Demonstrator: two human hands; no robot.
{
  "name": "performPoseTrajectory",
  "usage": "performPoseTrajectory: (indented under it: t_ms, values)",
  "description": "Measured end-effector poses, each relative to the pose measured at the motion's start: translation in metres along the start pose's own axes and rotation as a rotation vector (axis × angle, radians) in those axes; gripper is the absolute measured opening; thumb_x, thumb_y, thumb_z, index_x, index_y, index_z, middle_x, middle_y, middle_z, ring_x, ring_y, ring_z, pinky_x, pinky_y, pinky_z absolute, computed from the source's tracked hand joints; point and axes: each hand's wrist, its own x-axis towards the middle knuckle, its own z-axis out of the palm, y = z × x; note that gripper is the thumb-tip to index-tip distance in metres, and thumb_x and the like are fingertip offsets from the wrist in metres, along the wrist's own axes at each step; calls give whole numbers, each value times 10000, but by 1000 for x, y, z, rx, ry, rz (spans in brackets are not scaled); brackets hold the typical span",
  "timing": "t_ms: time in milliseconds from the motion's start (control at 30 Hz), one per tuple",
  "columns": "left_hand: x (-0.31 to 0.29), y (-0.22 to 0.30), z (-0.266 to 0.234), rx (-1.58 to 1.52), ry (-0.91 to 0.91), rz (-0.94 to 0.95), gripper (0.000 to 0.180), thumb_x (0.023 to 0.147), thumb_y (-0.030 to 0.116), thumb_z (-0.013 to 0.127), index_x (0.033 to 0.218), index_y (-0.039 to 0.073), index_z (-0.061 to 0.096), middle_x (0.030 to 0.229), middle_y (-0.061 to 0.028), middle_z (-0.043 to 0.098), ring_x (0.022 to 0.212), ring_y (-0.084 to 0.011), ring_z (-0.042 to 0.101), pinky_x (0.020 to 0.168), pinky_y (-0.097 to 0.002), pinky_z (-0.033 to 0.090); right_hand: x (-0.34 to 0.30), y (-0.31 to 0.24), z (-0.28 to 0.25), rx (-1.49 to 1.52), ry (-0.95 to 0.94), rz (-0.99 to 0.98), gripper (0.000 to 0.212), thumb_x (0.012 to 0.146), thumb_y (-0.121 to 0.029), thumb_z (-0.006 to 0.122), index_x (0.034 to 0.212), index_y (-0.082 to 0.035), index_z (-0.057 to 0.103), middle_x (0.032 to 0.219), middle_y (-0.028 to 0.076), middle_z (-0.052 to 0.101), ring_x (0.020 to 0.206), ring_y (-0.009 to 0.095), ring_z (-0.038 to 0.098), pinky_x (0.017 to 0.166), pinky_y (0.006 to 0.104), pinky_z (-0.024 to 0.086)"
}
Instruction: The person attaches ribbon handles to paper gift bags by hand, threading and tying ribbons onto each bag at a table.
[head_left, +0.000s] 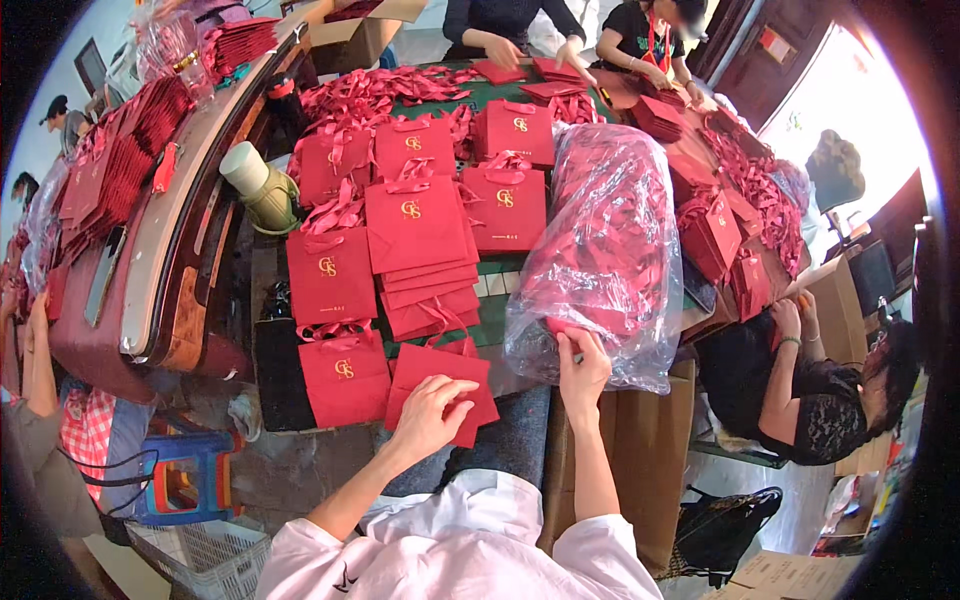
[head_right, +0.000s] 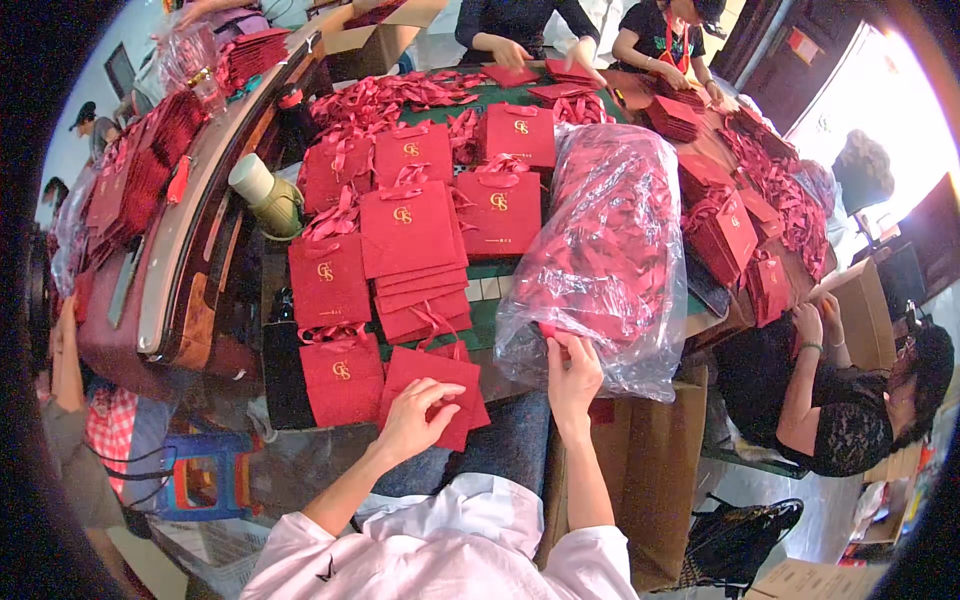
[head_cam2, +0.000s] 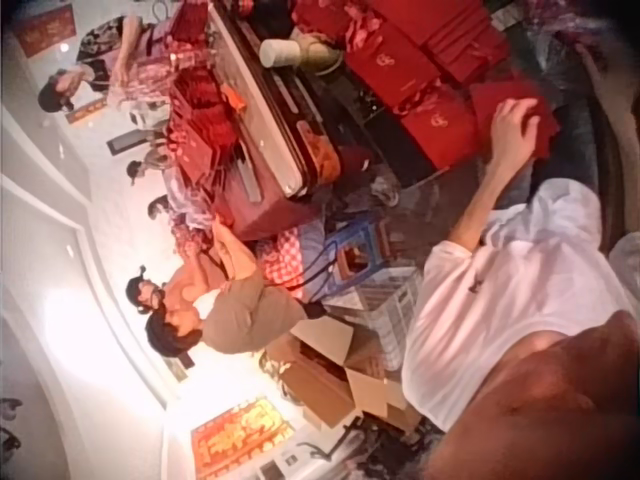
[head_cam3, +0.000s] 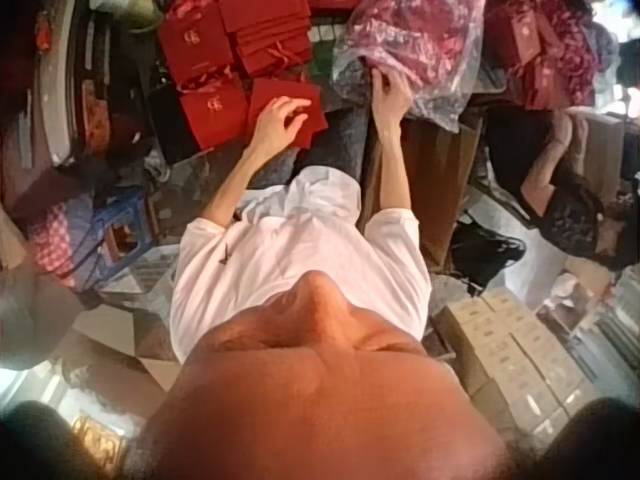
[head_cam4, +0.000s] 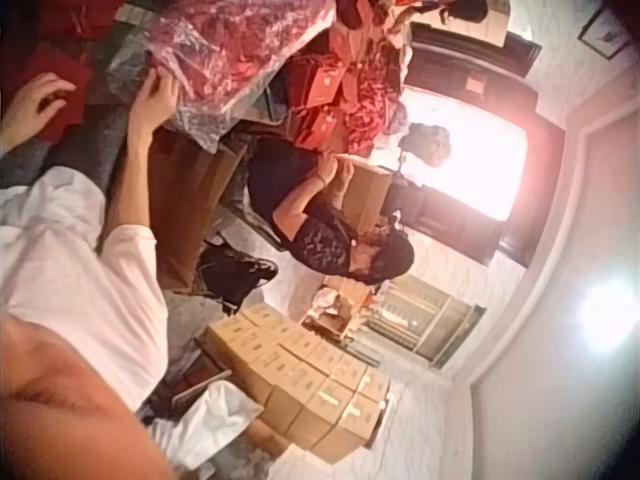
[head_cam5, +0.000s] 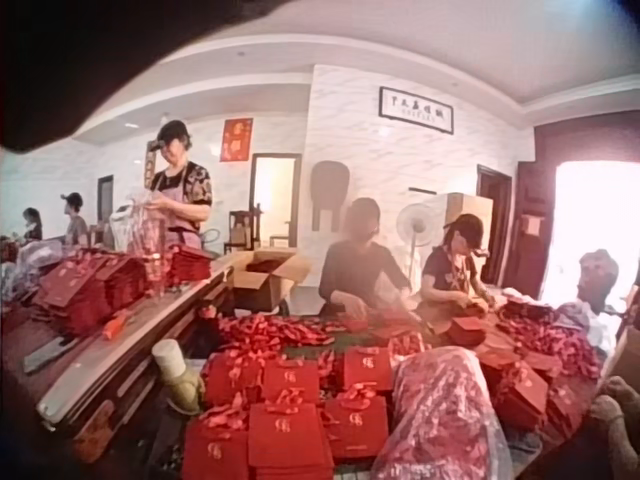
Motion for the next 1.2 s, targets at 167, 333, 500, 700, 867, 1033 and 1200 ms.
performPoseTrajectory:
  t_ms: [167, 333, 500, 700, 867, 1033, 1200]
  values:
    - [10, 1, 17, -261, -48, -141, 244, 935, 158, 643, 1135, 22, 673, 946, -60, 688, 801, -162, 649, 769, -288, 515, -21, -34, -5, -8, -141, -207, 66, 817, -11, 710, 859, -40, 667, 805, 97, 649, 689, 223, 623, 636, 347, 503]
    - [21, -9, 22, -854, -134, -471, 371, 1039, 318, 509, 1207, 21, 657, 1082, -34, 696, 930, -98, 641, 823, -258, 510, -63, -54, 4, -9, -351, -474, 140, 756, -31, 705, 875, -68, 642, 841, 84, 607, 771, 275, 631, 659, 381, 525]
    - [18, -14, 16, -1080, -167, -487, 321, 1021, 251, 553, 1228, 19, 629, 1092, -30, 681, 995, -97, 627, 872, -259, 503, -77, -63, 8, 21, -457, -561, 214, 727, -39, 667, 935, -85, 650, 896, 62, 590, 833, 254, 625, 709, 359, 543]
    - [9, -18, 4, -1171, -95, -489, 248, 960, 93, 633, 1199, 27, 620, 1061, -41, 684, 960, -123, 660, 874, -264, 531, -87, -49, 9, 5, -636, -599, 259, 734, -49, 650, 990, -91, 652, 940, 73, 594, 877, 277, 624, 727, 375, 546]
    - [2, -28, -14, -1289, 102, -615, 224, 971, 94, 611, 1191, 51, 604, 1003, -59, 677, 876, -142, 675, 805, -281, 570, -90, -53, 4, 81, -460, -210, 117, 897, -110, 677, 958, -17, 640, 910, 155, 630, 808, 343, 643, 693, 391, 529]
    - [-2, -31, -17, -1309, 203, -563, 211, 981, 102, 595, 1190, 66, 589, 957, -38, 659, 846, -139, 666, 807, -285, 566, -78, -10, 10, -193, -226, 106, 212, 943, -217, 641, 912, -8, 647, 789, 191, 667, 714, 339, 670, 629, 408, 507]
    - [-3, -33, -16, -1233, 189, -538, 210, 982, 95, 589, 1188, 54, 578, 929, -31, 639, 748, -97, 612, 699, -245, 532, -63, -2, 27, -281, -250, 158, 319, 910, -335, 667, 791, -46, 608, 725, 149, 658, 681, 339, 661, 608, 466, 487]
